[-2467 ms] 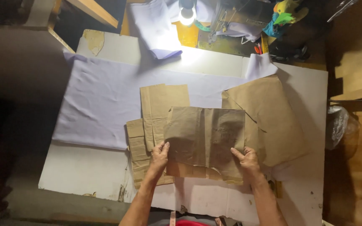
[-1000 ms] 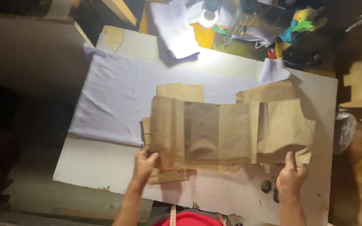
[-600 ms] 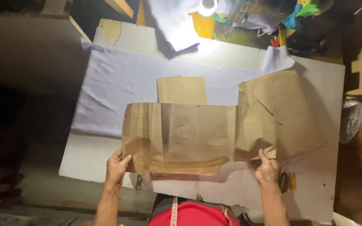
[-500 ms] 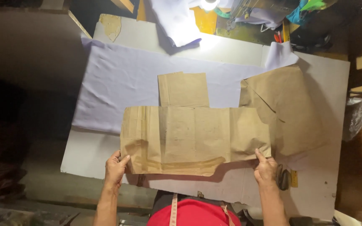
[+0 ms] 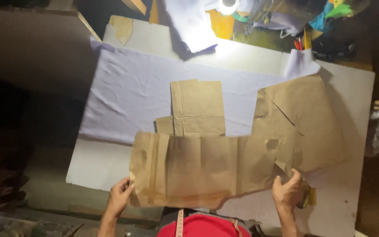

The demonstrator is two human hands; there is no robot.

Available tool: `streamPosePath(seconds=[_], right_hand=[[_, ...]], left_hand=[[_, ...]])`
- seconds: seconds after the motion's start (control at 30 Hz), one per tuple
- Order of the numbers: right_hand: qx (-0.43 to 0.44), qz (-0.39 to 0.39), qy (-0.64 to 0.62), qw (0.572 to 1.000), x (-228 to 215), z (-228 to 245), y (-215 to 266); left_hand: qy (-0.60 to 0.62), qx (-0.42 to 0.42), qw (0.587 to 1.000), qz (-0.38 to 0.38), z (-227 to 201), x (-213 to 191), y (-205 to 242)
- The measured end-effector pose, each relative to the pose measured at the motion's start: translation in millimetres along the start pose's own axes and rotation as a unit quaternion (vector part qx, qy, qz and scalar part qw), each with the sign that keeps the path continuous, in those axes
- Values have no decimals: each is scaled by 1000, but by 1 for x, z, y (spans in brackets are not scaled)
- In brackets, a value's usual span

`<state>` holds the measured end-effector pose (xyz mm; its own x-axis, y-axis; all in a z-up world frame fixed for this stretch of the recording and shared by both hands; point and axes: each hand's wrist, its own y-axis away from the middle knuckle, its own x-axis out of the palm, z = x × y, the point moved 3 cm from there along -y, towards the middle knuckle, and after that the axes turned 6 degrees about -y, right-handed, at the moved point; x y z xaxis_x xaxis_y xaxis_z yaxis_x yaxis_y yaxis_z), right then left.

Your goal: The person spreads a large white sheet on a table, then picks up and folds several pieces of brown paper. They arrange the folded pieces into a stack on the table.

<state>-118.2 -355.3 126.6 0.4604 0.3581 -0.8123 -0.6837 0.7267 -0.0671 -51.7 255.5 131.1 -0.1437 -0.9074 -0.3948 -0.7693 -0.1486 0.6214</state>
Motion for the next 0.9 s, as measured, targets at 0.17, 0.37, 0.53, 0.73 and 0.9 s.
streamPosePath(seconds=[0.17, 0.37, 0.53, 0.73, 0.9], right_hand=[[-175, 2, -50, 983, 25, 133, -14], [-53, 224, -38, 973, 166, 211, -46], [101, 297, -42, 948, 174, 232, -42], [-13, 209, -143, 967, 160, 245, -51], [-3, 253, 5, 968, 162, 246, -29]], left_hand=[[-17, -15, 1000, 10, 33, -9, 13], [-9, -71, 996, -51, 37, -10, 19], [-9, -97, 993, -66, 51, -6, 25], [-269, -5, 941, -204, 42, -6, 19], [-166, 112, 953, -229, -77, 16, 21]])
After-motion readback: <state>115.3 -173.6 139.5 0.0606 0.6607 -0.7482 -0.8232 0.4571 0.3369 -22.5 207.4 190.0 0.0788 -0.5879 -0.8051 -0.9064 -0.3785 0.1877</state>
